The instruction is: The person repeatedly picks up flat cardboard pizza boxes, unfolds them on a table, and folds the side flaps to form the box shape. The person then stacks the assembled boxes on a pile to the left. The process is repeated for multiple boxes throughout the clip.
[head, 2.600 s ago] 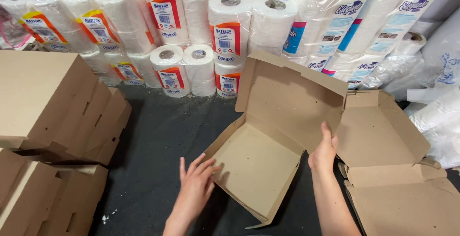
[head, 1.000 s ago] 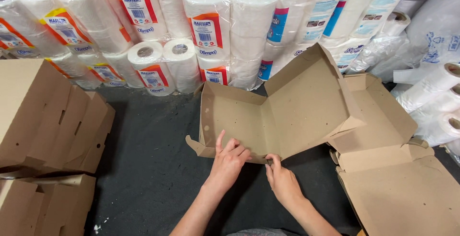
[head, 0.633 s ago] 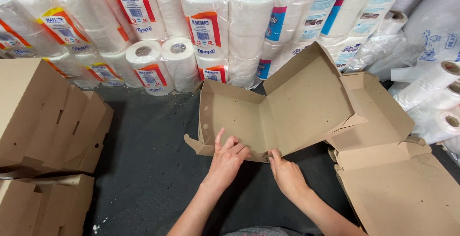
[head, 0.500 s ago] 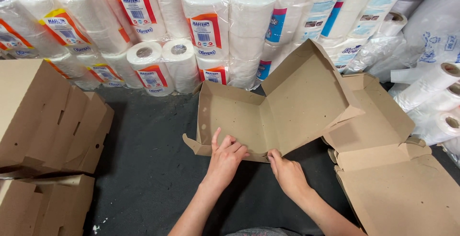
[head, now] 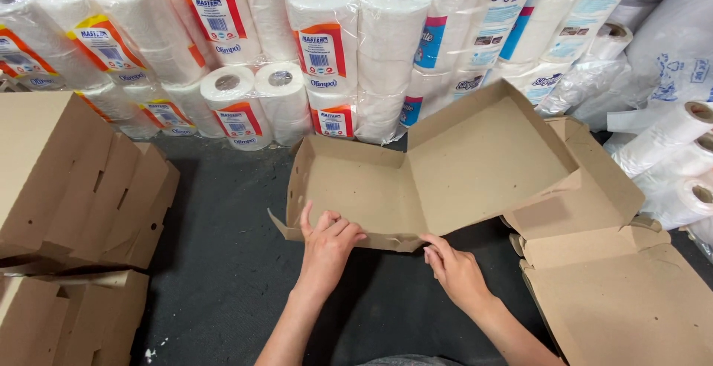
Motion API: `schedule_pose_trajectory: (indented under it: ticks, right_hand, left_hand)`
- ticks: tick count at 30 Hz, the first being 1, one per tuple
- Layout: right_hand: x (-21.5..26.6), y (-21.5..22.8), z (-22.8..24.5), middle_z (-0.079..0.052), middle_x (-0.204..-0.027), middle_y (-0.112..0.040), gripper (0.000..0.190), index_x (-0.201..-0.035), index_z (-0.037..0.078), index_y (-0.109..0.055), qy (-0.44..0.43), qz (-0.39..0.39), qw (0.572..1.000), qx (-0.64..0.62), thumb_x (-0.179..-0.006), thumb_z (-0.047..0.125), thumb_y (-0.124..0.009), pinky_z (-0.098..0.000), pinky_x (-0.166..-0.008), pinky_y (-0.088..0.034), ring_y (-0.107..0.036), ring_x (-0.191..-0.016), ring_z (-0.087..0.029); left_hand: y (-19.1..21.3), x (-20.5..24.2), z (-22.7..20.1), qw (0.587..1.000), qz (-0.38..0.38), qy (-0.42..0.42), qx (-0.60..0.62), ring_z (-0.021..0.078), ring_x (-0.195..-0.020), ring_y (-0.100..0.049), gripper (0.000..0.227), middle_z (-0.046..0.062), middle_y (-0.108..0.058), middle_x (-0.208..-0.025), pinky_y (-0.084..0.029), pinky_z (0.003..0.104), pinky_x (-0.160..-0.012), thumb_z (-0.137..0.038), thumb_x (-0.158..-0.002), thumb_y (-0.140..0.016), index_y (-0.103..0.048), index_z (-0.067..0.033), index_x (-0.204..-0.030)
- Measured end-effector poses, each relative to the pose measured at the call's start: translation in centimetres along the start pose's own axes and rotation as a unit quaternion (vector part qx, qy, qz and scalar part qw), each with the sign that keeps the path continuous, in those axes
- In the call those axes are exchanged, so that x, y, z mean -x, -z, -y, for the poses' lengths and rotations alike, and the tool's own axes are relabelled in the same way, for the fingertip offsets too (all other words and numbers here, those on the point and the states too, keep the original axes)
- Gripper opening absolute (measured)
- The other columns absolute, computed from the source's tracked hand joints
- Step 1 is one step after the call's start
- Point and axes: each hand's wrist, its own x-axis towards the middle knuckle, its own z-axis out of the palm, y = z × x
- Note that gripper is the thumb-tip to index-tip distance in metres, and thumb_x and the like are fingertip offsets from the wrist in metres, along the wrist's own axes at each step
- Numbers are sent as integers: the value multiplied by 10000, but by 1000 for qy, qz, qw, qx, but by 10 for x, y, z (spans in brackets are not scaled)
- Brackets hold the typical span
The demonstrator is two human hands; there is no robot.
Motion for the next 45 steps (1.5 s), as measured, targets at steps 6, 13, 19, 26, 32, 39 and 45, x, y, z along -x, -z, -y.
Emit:
schedule_pose_trajectory:
  ticks: [6,13,19,26,32,39,45]
  right_hand:
    - [-3,14,17,71,-768,-705,671,-1621,143,-370,12,-78,996,-44,-1016,155,-662,-238,-553,-539,-579,-506,-75]
    - [-14,7,37,102,-624,-689,285,-1266,229,-704,-84,-70,993,-51,-984,274,-696,-215,-579,-505,-570,-450,-46]
    - [-24,-30,57,102,-628,-745,168,-1063,213,-812,-84,3,993,-84,-990,285,-678,-227,-520,-557,-675,-486,-28]
    - [-23,-44,76,92,-627,-728,161,-1145,211,-747,-60,44,989,-127,-1013,247,-662,-233,-546,-539,-652,-480,-51]
    - [9,-25,43,77,-623,-635,162,-1164,157,-662,-75,6,988,-133,-1011,211,-674,-239,-529,-442,-528,-490,-64]
    - [28,-1,-2,87,-593,-602,114,-1108,249,-728,-237,-4,969,-71,-1002,231,-688,-245,-606,-446,-487,-506,-61]
    - [28,-22,-7,51,-561,-613,95,-1050,231,-770,-221,-32,969,-105,-1000,248,-691,-227,-579,-437,-509,-500,-38]
  left_hand:
    - [36,23,24,996,-53,36,-65,152,-905,-601,194,-135,-591,-745,-202,611,-1233,-319,-923,-811,-665,-234,-826]
    - [72,76,56,986,-64,97,-123,178,-969,-623,107,-136,-687,-819,-180,587,-1248,-325,-904,-804,-731,-248,-888]
    - [67,113,68,970,-35,179,-161,167,-1026,-618,76,-151,-690,-868,-126,674,-1301,-303,-911,-780,-720,-257,-918]
    - [11,81,-4,977,87,133,141,230,-1253,-593,480,1,-705,-1270,-316,544,-1157,-301,-895,-798,-631,-146,-1317]
    - [-35,61,-20,962,82,135,223,209,-907,-661,128,-17,-759,-991,-506,361,-790,-187,-978,-725,-726,-131,-1092]
    - [-47,59,-20,946,97,195,240,183,-831,-663,138,-19,-746,-922,-528,346,-787,-268,-1012,-693,-738,-137,-1008]
    - [-50,59,-20,950,88,192,229,200,-833,-660,154,-14,-753,-923,-517,349,-761,-281,-1013,-688,-740,-137,-990]
